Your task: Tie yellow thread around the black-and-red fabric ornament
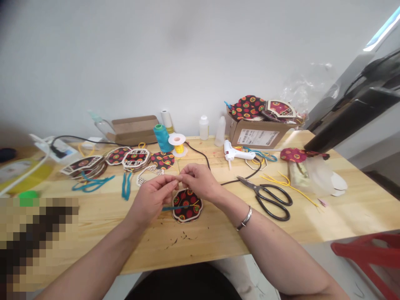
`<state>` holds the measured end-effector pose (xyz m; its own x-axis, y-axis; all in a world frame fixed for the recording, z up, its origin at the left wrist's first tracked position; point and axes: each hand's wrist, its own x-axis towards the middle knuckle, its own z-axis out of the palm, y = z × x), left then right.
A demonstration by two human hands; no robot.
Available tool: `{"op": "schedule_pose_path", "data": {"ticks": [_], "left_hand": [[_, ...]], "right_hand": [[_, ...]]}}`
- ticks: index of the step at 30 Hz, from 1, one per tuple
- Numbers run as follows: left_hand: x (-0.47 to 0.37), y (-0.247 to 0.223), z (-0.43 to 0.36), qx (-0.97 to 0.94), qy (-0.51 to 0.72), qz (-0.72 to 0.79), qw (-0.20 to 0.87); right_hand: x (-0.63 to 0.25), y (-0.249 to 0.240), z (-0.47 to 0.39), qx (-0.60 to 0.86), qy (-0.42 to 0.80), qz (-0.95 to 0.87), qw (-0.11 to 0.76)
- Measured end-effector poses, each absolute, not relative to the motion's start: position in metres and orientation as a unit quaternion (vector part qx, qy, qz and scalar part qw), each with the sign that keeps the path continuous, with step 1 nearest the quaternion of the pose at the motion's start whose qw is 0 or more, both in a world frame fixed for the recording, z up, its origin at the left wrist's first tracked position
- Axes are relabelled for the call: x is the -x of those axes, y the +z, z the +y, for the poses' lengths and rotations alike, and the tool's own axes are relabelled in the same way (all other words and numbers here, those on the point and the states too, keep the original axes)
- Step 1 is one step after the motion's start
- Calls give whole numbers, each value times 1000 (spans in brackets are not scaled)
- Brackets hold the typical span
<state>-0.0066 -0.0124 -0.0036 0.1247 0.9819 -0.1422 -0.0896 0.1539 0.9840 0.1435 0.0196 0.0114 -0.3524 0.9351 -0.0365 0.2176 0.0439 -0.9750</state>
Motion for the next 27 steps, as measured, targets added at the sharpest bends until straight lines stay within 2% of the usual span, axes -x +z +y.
{"op": "schedule_pose_path", "data": {"ticks": [8,14,23,27], "left_hand": [[6,1,-9,-393,461,445,659],[9,3,-8,-365,426,433,705],[9,4,-8,-376,445,447,679],[9,4,-6,-379,468,465,649]], "right_hand": [[-145,13,19,422,560,-620,351],[-149,13,20,395,619,-600,319],[-148,16,18,395,607,-609,323],[-150,19,19,409,545,-659,320]]}}
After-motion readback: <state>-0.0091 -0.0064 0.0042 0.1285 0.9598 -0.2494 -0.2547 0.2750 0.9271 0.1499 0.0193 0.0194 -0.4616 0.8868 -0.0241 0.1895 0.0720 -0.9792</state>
